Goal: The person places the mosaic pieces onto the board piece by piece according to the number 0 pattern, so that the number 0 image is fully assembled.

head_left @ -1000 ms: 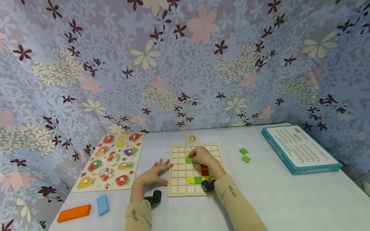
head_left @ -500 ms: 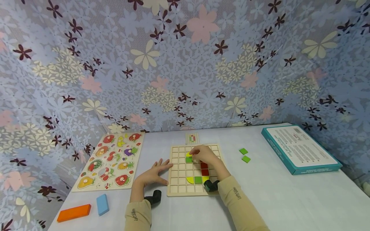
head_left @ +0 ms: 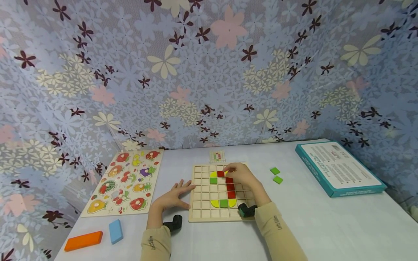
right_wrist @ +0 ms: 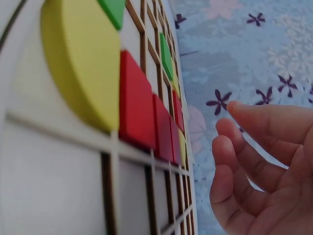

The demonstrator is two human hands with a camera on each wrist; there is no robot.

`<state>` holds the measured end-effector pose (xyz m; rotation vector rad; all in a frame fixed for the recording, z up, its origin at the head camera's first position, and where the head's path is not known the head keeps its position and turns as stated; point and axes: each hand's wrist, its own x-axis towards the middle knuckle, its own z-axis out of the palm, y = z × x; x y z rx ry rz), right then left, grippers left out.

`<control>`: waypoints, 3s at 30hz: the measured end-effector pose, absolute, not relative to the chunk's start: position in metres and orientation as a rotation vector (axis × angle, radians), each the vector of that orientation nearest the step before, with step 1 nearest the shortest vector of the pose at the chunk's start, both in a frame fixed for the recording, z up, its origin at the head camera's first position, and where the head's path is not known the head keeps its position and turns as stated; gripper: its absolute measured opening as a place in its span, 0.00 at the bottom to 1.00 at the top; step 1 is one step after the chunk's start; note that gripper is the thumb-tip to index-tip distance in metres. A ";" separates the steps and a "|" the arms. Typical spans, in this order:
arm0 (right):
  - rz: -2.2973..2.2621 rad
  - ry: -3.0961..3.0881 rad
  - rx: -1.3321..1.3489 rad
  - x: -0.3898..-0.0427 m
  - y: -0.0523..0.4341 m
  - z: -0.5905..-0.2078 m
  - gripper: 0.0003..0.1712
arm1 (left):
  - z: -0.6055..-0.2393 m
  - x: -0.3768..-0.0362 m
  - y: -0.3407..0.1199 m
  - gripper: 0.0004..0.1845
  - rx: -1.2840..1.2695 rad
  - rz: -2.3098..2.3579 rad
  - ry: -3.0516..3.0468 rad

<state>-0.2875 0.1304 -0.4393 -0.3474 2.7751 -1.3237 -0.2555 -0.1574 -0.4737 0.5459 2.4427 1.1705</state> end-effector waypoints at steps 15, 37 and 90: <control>-1.459 2.766 -0.174 -0.286 0.170 -0.440 0.14 | -0.471 -0.256 -0.159 0.44 0.558 1.171 2.439; -1.549 2.786 0.026 -0.281 0.223 -0.448 0.17 | -0.474 -0.256 -0.158 0.44 0.570 1.152 2.452; -1.109 2.986 0.339 -0.277 0.240 -0.454 0.24 | -0.473 -0.258 -0.159 0.44 0.590 1.145 2.440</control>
